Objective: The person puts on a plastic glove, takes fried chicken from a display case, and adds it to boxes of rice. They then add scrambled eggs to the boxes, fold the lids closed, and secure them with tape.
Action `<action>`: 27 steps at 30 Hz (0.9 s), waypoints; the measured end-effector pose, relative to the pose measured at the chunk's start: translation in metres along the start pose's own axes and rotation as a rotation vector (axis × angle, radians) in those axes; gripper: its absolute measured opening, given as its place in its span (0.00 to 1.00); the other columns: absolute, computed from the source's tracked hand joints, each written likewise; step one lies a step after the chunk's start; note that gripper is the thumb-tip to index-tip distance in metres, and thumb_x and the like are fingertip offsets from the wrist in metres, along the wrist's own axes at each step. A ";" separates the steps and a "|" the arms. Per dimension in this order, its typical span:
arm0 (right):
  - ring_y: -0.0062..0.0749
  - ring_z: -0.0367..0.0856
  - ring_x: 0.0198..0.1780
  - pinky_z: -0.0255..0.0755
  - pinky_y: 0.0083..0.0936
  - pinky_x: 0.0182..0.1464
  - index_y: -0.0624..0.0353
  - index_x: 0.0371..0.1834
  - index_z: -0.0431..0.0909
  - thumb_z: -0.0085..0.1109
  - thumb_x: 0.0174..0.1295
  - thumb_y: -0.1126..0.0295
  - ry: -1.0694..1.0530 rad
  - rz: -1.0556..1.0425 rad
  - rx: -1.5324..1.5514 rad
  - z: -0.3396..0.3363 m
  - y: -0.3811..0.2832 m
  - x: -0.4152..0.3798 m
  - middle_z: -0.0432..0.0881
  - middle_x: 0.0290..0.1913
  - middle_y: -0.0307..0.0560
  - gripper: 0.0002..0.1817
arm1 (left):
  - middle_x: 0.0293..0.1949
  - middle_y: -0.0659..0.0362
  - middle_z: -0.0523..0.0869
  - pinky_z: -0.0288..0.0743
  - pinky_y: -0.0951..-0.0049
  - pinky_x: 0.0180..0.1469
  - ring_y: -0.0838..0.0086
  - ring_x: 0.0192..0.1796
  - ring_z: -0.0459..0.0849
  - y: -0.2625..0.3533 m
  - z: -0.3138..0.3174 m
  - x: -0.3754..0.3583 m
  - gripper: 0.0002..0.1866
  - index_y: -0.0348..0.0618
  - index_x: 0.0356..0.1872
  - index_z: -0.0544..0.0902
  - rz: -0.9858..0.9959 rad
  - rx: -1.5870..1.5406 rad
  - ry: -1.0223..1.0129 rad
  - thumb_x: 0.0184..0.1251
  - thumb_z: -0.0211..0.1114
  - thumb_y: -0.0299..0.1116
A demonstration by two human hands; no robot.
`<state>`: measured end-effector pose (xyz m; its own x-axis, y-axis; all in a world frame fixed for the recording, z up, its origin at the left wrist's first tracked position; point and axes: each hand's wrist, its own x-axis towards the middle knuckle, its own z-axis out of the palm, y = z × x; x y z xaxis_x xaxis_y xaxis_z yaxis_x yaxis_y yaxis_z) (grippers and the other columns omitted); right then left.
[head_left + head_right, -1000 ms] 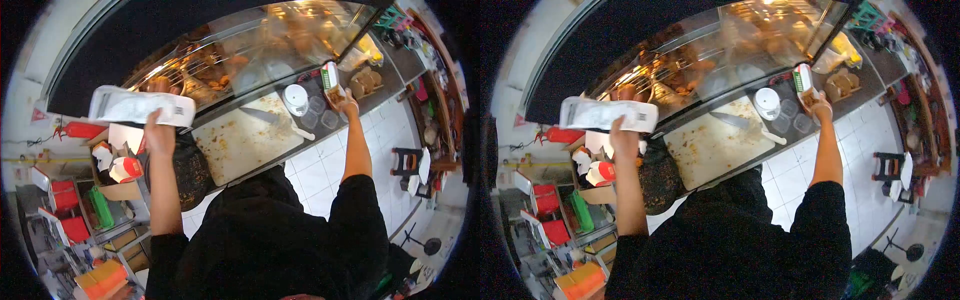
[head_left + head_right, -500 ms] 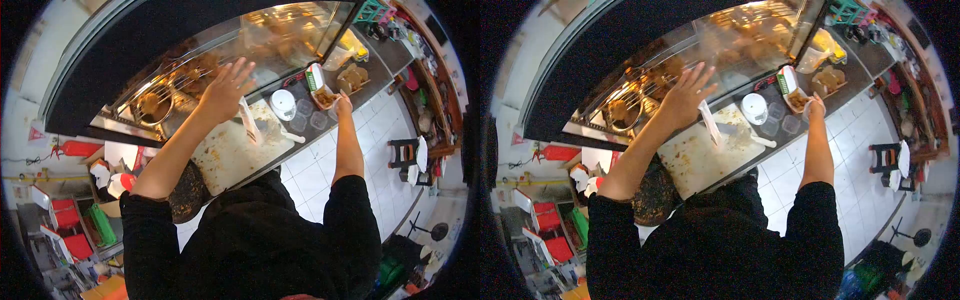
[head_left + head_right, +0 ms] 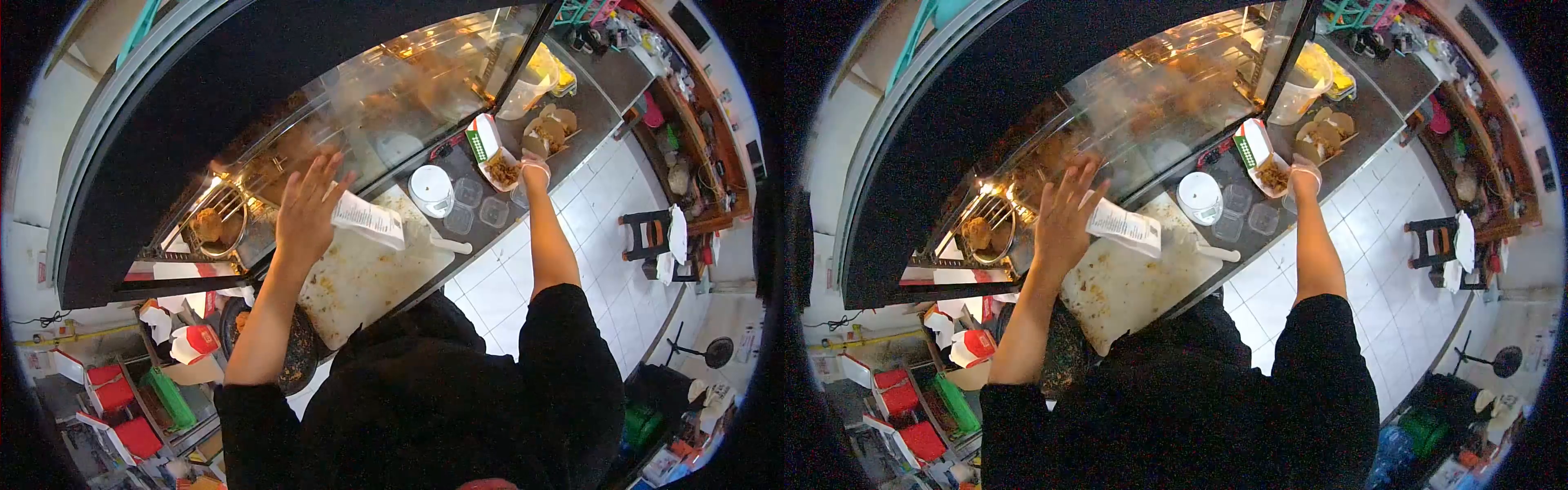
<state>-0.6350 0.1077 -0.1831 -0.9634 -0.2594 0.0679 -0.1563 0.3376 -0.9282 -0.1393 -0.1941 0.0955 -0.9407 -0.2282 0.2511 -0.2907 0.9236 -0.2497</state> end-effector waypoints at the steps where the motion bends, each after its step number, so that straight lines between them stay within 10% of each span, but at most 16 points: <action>1: 0.37 0.87 0.45 0.80 0.31 0.49 0.58 0.53 0.87 0.64 0.61 0.76 -0.074 -0.060 0.017 0.001 0.008 0.003 0.89 0.45 0.47 0.16 | 0.84 0.68 0.57 0.48 0.46 0.81 0.67 0.85 0.50 -0.004 -0.001 -0.006 0.39 0.68 0.78 0.69 -0.034 -0.090 -0.037 0.64 0.56 0.25; 4: 0.43 0.88 0.49 0.79 0.33 0.54 0.60 0.51 0.88 0.62 0.62 0.74 -0.151 -0.214 -0.360 -0.003 -0.054 -0.020 0.90 0.48 0.52 0.15 | 0.83 0.69 0.59 0.40 0.53 0.83 0.73 0.85 0.52 -0.010 -0.017 -0.029 0.36 0.70 0.77 0.70 -0.095 0.078 -0.096 0.67 0.55 0.28; 15: 0.45 0.89 0.49 0.85 0.37 0.49 0.56 0.45 0.86 0.68 0.59 0.61 -0.319 -0.373 -1.383 0.011 -0.088 -0.048 0.88 0.47 0.49 0.14 | 0.84 0.55 0.54 0.29 0.30 0.80 0.44 0.84 0.46 -0.034 -0.034 -0.122 0.51 0.58 0.83 0.59 -0.378 0.126 -0.257 0.51 0.57 0.20; 21: 0.40 0.89 0.46 0.83 0.35 0.47 0.60 0.43 0.85 0.62 0.64 0.64 -0.230 -0.554 -0.533 0.010 0.009 -0.007 0.89 0.43 0.52 0.12 | 0.84 0.54 0.54 0.27 0.23 0.77 0.42 0.84 0.44 -0.041 -0.044 -0.157 0.50 0.56 0.82 0.60 -0.510 0.172 -0.312 0.51 0.60 0.23; 23: 0.31 0.88 0.40 0.82 0.27 0.43 0.58 0.45 0.84 0.58 0.68 0.71 -0.147 -0.563 -0.786 0.005 -0.028 -0.024 0.87 0.38 0.44 0.08 | 0.83 0.54 0.57 0.28 0.23 0.77 0.44 0.84 0.46 -0.047 -0.049 -0.165 0.50 0.57 0.82 0.60 -0.537 0.174 -0.345 0.51 0.63 0.24; 26: 0.25 0.84 0.40 0.79 0.22 0.43 0.55 0.54 0.81 0.56 0.73 0.69 -0.667 0.271 0.839 0.004 -0.104 -0.069 0.83 0.37 0.39 0.11 | 0.83 0.54 0.56 0.29 0.23 0.77 0.44 0.85 0.46 -0.052 -0.046 -0.174 0.51 0.57 0.82 0.60 -0.521 0.188 -0.330 0.50 0.64 0.24; 27: 0.25 0.83 0.41 0.79 0.22 0.44 0.55 0.56 0.79 0.57 0.73 0.68 -0.609 0.300 0.850 0.008 -0.149 -0.094 0.82 0.39 0.40 0.12 | 0.84 0.55 0.55 0.29 0.23 0.77 0.44 0.85 0.45 -0.052 -0.046 -0.175 0.51 0.58 0.82 0.61 -0.522 0.134 -0.303 0.50 0.63 0.22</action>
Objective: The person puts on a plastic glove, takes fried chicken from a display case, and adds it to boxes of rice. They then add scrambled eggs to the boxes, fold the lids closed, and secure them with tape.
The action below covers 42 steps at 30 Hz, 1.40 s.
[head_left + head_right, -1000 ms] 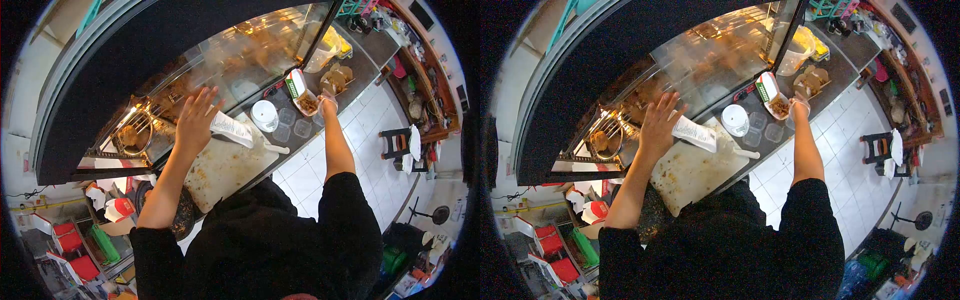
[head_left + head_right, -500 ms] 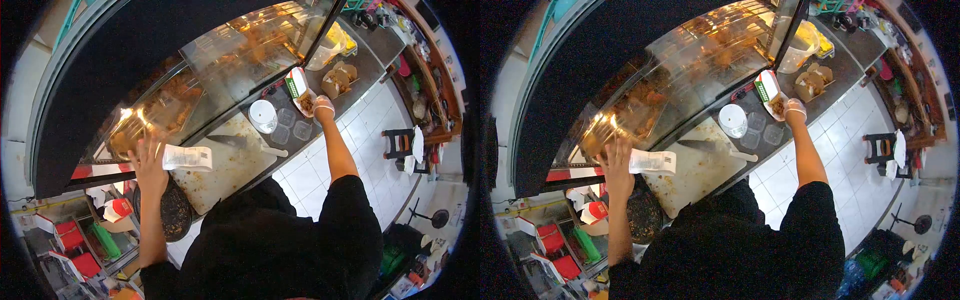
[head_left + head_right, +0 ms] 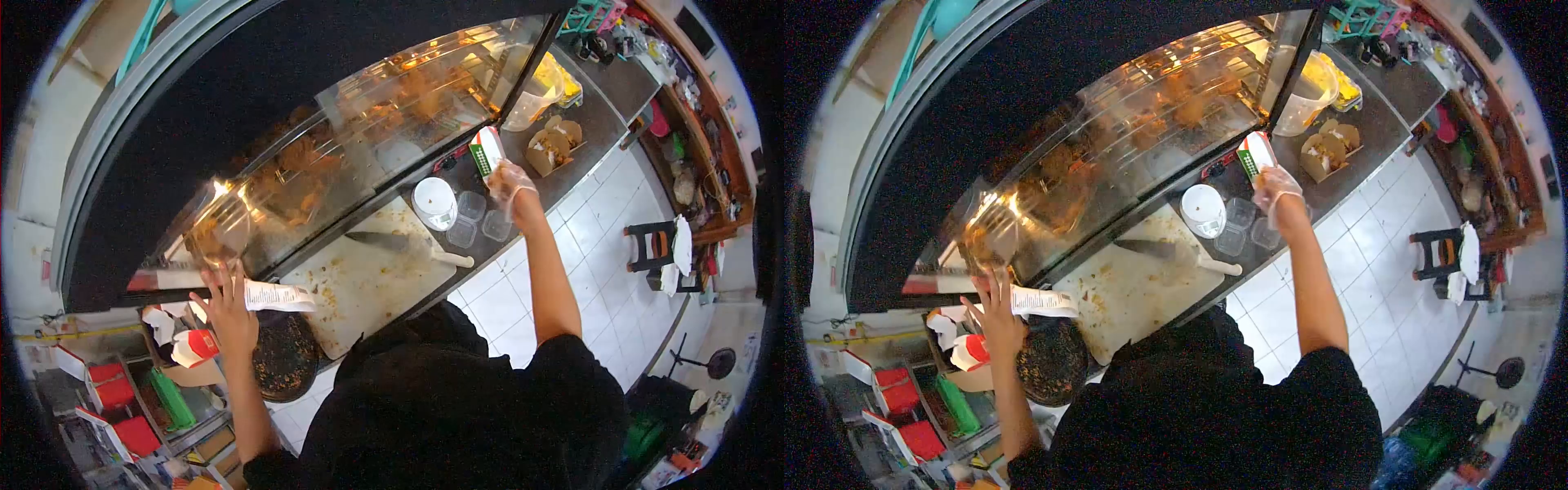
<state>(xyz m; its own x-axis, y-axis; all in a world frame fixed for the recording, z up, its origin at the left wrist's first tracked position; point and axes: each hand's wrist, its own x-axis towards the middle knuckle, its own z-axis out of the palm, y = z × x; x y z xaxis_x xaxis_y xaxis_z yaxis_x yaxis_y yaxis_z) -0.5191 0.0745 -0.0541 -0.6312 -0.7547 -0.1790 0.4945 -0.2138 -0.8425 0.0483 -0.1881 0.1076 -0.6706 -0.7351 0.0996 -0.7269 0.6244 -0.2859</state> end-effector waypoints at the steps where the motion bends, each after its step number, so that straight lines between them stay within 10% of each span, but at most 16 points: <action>1: 0.25 0.82 0.42 0.79 0.23 0.45 0.55 0.59 0.77 0.58 0.73 0.68 0.059 0.000 0.024 0.057 -0.013 -0.025 0.82 0.40 0.40 0.14 | 0.84 0.53 0.53 0.28 0.23 0.77 0.44 0.85 0.43 0.000 -0.005 0.000 0.51 0.60 0.82 0.61 0.015 -0.056 -0.008 0.49 0.62 0.21; 4: 0.26 0.81 0.47 0.79 0.26 0.47 0.53 0.65 0.71 0.65 0.71 0.67 -0.088 -0.031 0.177 0.168 -0.026 -0.088 0.79 0.48 0.40 0.22 | 0.85 0.51 0.48 0.26 0.22 0.76 0.43 0.85 0.39 0.009 -0.023 -0.007 0.52 0.62 0.82 0.61 0.015 -0.191 -0.058 0.50 0.61 0.18; 9: 0.34 0.85 0.46 0.80 0.32 0.42 0.55 0.48 0.77 0.72 0.64 0.69 -0.542 -0.152 0.323 0.296 -0.047 -0.187 0.82 0.47 0.45 0.14 | 0.86 0.50 0.43 0.27 0.24 0.75 0.44 0.86 0.36 0.008 0.020 -0.036 0.50 0.61 0.82 0.62 -0.010 -0.613 -0.060 0.54 0.58 0.15; 11: 0.35 0.85 0.42 0.79 0.30 0.40 0.56 0.43 0.78 0.76 0.60 0.69 -0.741 -0.272 0.447 0.336 -0.055 -0.222 0.84 0.41 0.45 0.14 | 0.85 0.48 0.47 0.34 0.38 0.80 0.46 0.86 0.36 0.011 0.058 -0.050 0.29 0.58 0.80 0.67 0.015 -0.949 -0.018 0.80 0.51 0.32; 14: 0.36 0.85 0.38 0.78 0.30 0.38 0.57 0.37 0.81 0.78 0.57 0.72 -0.870 -0.508 0.580 0.372 -0.004 -0.276 0.85 0.34 0.45 0.12 | 0.70 0.48 0.77 0.64 0.60 0.76 0.57 0.71 0.76 0.028 0.091 -0.082 0.32 0.34 0.77 0.65 -0.319 -2.193 -0.419 0.76 0.56 0.38; 17: 0.46 0.88 0.28 0.79 0.39 0.30 0.61 0.35 0.89 0.73 0.63 0.65 -1.328 -0.679 0.535 0.403 -0.054 -0.267 0.89 0.32 0.49 0.10 | 0.61 0.46 0.82 0.73 0.46 0.69 0.46 0.62 0.81 0.049 0.069 -0.100 0.42 0.33 0.77 0.63 -0.390 -2.525 -0.578 0.57 0.59 0.32; 22: 0.42 0.88 0.35 0.82 0.42 0.37 0.59 0.44 0.86 0.55 0.74 0.62 -1.182 -0.580 0.709 0.411 -0.036 -0.294 0.89 0.40 0.47 0.13 | 0.49 0.49 0.84 0.71 0.45 0.69 0.47 0.59 0.81 0.045 0.047 -0.123 0.37 0.38 0.77 0.64 -0.563 -2.604 -0.604 0.65 0.59 0.34; 24: 0.41 0.88 0.41 0.82 0.39 0.46 0.59 0.48 0.85 0.50 0.78 0.60 -0.848 -0.779 -0.027 0.395 -0.029 -0.285 0.89 0.43 0.46 0.17 | 0.46 0.50 0.84 0.71 0.45 0.68 0.49 0.57 0.82 0.040 0.039 -0.131 0.35 0.41 0.77 0.65 -0.632 -2.762 -0.568 0.69 0.58 0.35; 27: 0.41 0.83 0.60 0.73 0.33 0.67 0.59 0.60 0.82 0.45 0.80 0.60 -0.279 -0.384 -0.468 0.385 0.026 -0.223 0.87 0.56 0.50 0.20 | 0.52 0.51 0.82 0.69 0.45 0.69 0.53 0.57 0.80 0.044 0.045 -0.138 0.32 0.44 0.77 0.64 -0.372 -2.906 -0.581 0.74 0.54 0.39; 29: 0.52 0.71 0.74 0.65 0.39 0.74 0.55 0.67 0.79 0.48 0.79 0.57 -0.011 -0.520 -1.011 0.344 0.148 -0.157 0.75 0.71 0.58 0.22 | 0.61 0.50 0.80 0.65 0.43 0.73 0.53 0.63 0.79 0.038 0.074 -0.144 0.32 0.44 0.78 0.63 -0.293 -2.608 -0.763 0.76 0.52 0.42; 30: 0.56 0.60 0.79 0.60 0.46 0.76 0.51 0.70 0.76 0.49 0.77 0.54 0.053 -0.271 -1.200 0.353 0.159 -0.166 0.65 0.77 0.56 0.24 | 0.60 0.46 0.81 0.70 0.45 0.68 0.50 0.60 0.79 0.050 0.052 -0.146 0.32 0.44 0.77 0.64 -0.621 -2.580 -0.824 0.74 0.55 0.38; 33: 0.66 0.34 0.85 0.49 0.66 0.77 0.42 0.78 0.67 0.52 0.73 0.45 0.196 0.018 -1.389 0.363 0.214 -0.176 0.44 0.86 0.53 0.33 | 0.65 0.46 0.78 0.68 0.44 0.69 0.49 0.64 0.78 0.076 0.041 -0.156 0.31 0.45 0.76 0.65 -0.420 -2.590 -0.832 0.74 0.55 0.41; 38: 0.63 0.42 0.84 0.52 0.67 0.76 0.50 0.65 0.80 0.55 0.72 0.50 -0.121 0.012 -1.383 0.376 0.266 -0.181 0.52 0.83 0.59 0.24 | 0.66 0.47 0.77 0.70 0.43 0.68 0.49 0.66 0.77 0.085 0.053 -0.147 0.30 0.43 0.73 0.68 -0.773 -2.538 -0.597 0.75 0.53 0.47; 42: 0.54 0.64 0.77 0.63 0.44 0.74 0.57 0.76 0.66 0.51 0.75 0.52 -0.529 -0.110 -1.089 0.338 0.313 -0.180 0.65 0.77 0.61 0.32 | 0.62 0.45 0.78 0.75 0.46 0.65 0.50 0.64 0.79 0.061 0.117 -0.120 0.29 0.39 0.70 0.70 -0.794 -2.572 -0.435 0.75 0.51 0.46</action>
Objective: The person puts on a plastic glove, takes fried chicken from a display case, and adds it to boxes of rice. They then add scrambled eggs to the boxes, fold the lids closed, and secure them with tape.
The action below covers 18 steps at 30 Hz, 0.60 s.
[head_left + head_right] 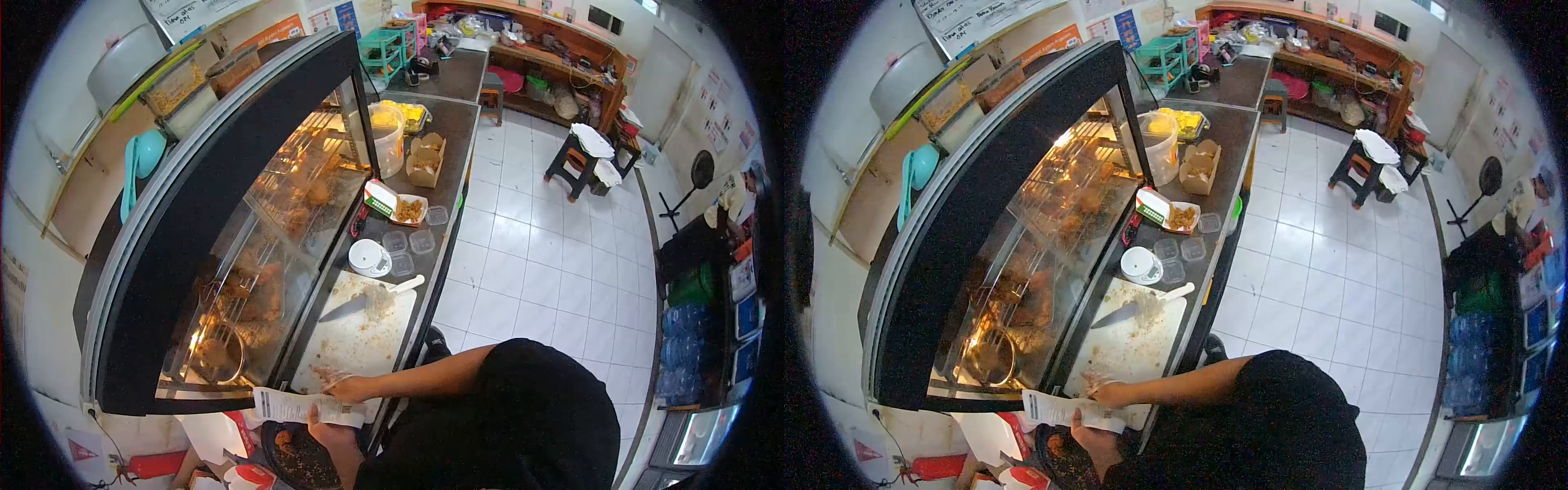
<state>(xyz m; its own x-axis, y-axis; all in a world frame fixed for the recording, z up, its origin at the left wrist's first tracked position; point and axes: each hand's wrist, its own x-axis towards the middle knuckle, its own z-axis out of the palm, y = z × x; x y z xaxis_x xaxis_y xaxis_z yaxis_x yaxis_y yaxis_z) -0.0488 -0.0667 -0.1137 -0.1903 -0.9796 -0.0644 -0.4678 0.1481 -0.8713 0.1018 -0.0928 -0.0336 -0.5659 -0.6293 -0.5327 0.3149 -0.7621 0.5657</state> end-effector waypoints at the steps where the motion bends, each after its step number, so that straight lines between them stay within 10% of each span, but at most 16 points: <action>1: 0.52 0.68 0.74 0.65 0.40 0.72 0.61 0.73 0.69 0.51 0.75 0.53 -0.182 0.087 0.158 -0.033 -0.028 -0.014 0.70 0.74 0.61 0.30 | 0.61 0.45 0.79 0.76 0.47 0.64 0.51 0.64 0.79 0.001 -0.007 0.011 0.28 0.38 0.69 0.70 0.036 0.028 0.009 0.76 0.51 0.45; 9: 0.38 0.72 0.72 0.68 0.34 0.68 0.62 0.67 0.77 0.52 0.79 0.53 -0.129 -0.034 0.670 -0.146 -0.075 -0.090 0.77 0.70 0.54 0.26 | 0.58 0.48 0.82 0.79 0.53 0.57 0.54 0.55 0.84 -0.008 0.047 0.051 0.26 0.37 0.64 0.76 -0.135 -0.108 -0.217 0.69 0.54 0.42; 12: 0.37 0.76 0.69 0.74 0.37 0.62 0.57 0.74 0.72 0.49 0.80 0.52 -0.147 0.193 0.927 -0.178 -0.052 -0.135 0.79 0.69 0.50 0.27 | 0.60 0.46 0.81 0.77 0.47 0.63 0.52 0.60 0.82 -0.021 0.002 0.104 0.30 0.36 0.70 0.74 0.227 0.699 -0.352 0.69 0.48 0.37; 13: 0.37 0.78 0.68 0.75 0.39 0.61 0.55 0.75 0.71 0.49 0.80 0.52 -0.145 0.214 0.972 -0.178 -0.027 -0.142 0.80 0.69 0.48 0.27 | 0.60 0.45 0.81 0.76 0.46 0.63 0.52 0.60 0.82 -0.014 0.033 0.080 0.28 0.37 0.69 0.76 -0.052 0.265 -0.314 0.68 0.50 0.35; 16: 0.49 0.84 0.59 0.77 0.49 0.57 0.49 0.69 0.76 0.54 0.73 0.54 0.139 0.377 -0.210 -0.174 0.027 -0.202 0.85 0.59 0.51 0.24 | 0.52 0.43 0.85 0.76 0.55 0.61 0.55 0.54 0.85 0.007 0.016 0.108 0.21 0.39 0.63 0.79 -0.079 0.574 -0.201 0.71 0.59 0.34; 18: 0.51 0.83 0.60 0.75 0.49 0.60 0.52 0.66 0.78 0.56 0.70 0.55 0.037 0.509 -0.453 -0.178 0.056 -0.255 0.85 0.57 0.54 0.24 | 0.50 0.44 0.86 0.76 0.56 0.58 0.56 0.52 0.85 -0.001 0.058 0.094 0.20 0.39 0.61 0.81 0.027 0.922 -0.028 0.71 0.58 0.34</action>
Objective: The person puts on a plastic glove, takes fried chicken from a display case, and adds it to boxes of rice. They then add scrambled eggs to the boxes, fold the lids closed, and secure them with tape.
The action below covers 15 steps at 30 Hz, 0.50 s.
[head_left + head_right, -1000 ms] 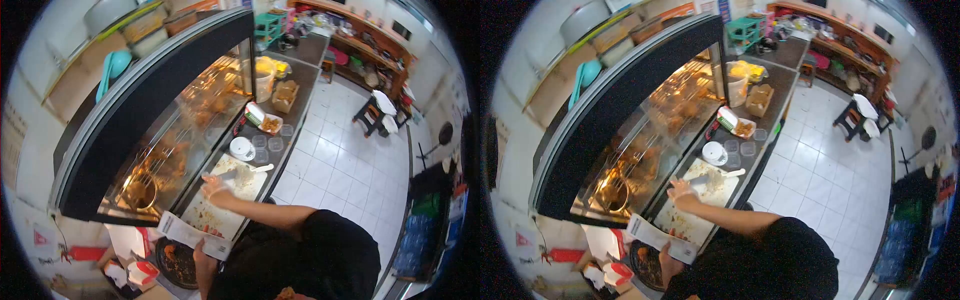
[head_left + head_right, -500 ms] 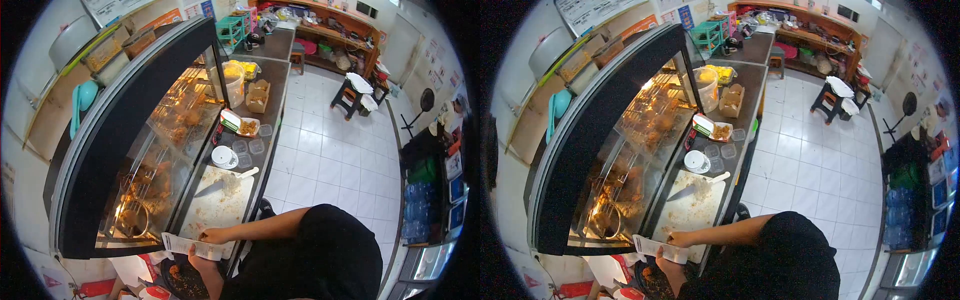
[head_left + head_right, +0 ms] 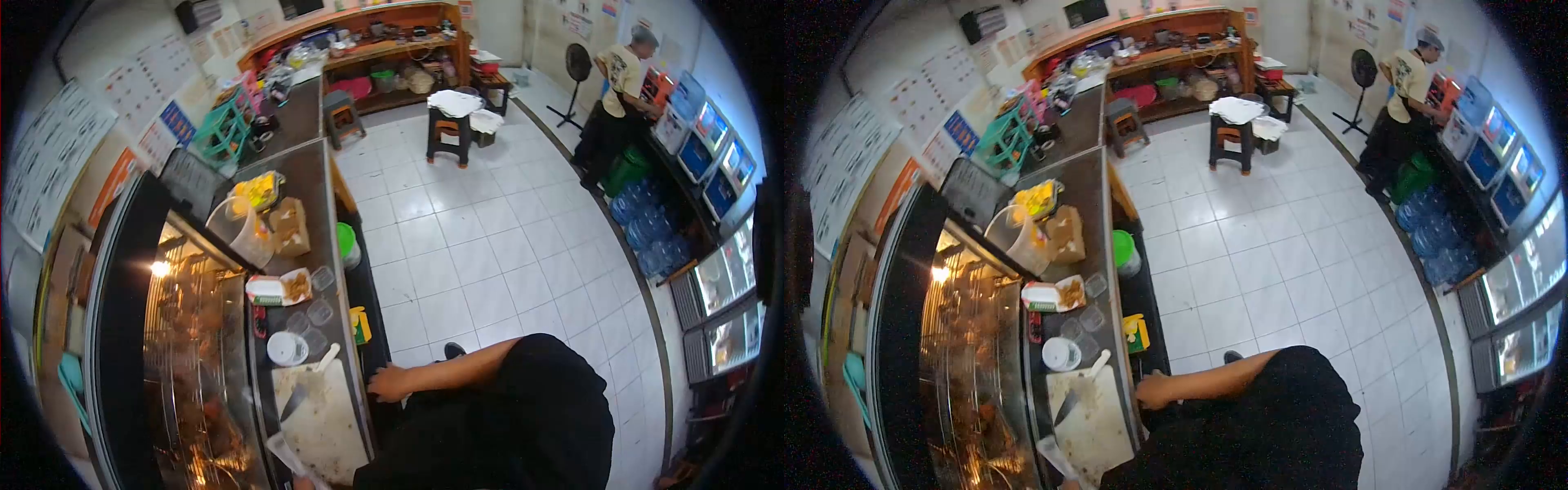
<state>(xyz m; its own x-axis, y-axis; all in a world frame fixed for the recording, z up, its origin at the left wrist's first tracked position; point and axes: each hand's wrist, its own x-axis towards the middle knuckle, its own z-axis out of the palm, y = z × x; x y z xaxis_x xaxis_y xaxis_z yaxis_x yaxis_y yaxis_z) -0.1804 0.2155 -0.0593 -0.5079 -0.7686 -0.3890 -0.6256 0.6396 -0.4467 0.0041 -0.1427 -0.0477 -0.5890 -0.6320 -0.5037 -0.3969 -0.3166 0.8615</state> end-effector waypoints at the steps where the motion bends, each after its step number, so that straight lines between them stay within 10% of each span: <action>1: 0.50 0.80 0.63 0.73 0.48 0.63 0.52 0.67 0.78 0.55 0.71 0.53 -0.123 0.017 0.113 0.007 0.025 -0.012 0.84 0.60 0.55 0.25 | 0.49 0.44 0.86 0.76 0.57 0.57 0.57 0.50 0.85 0.015 0.015 -0.004 0.20 0.38 0.60 0.81 0.034 0.187 0.081 0.72 0.58 0.34; 6: 0.48 0.80 0.63 0.71 0.46 0.65 0.57 0.72 0.75 0.51 0.76 0.47 -0.389 -0.040 1.066 0.100 0.191 -0.068 0.77 0.70 0.57 0.30 | 0.43 0.47 0.86 0.76 0.60 0.50 0.61 0.45 0.84 0.074 0.119 -0.013 0.17 0.38 0.56 0.84 0.328 0.905 0.167 0.73 0.57 0.34; 10: 0.53 0.74 0.69 0.65 0.52 0.71 0.51 0.73 0.74 0.55 0.73 0.47 -0.589 0.380 0.767 0.131 0.285 -0.115 0.73 0.73 0.56 0.31 | 0.39 0.49 0.87 0.76 0.62 0.45 0.64 0.40 0.84 0.094 0.247 -0.008 0.16 0.38 0.53 0.86 0.533 1.080 -0.216 0.74 0.57 0.34; 15: 0.55 0.66 0.76 0.61 0.57 0.74 0.46 0.77 0.68 0.67 0.62 0.46 -0.115 0.645 0.236 -0.023 0.260 -0.198 0.71 0.75 0.57 0.40 | 0.32 0.54 0.87 0.74 0.67 0.37 0.72 0.32 0.83 0.086 0.489 -0.101 0.18 0.38 0.50 0.88 0.648 0.876 -0.957 0.80 0.54 0.40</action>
<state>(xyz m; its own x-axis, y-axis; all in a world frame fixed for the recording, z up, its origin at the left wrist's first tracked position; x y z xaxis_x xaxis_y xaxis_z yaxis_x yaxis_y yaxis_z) -0.2561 0.5336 -0.0801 -0.6605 -0.2357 -0.7129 -0.0678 0.9643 -0.2560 -0.3147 0.2400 0.0463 -0.9251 0.3229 -0.1998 0.0281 0.5831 0.8119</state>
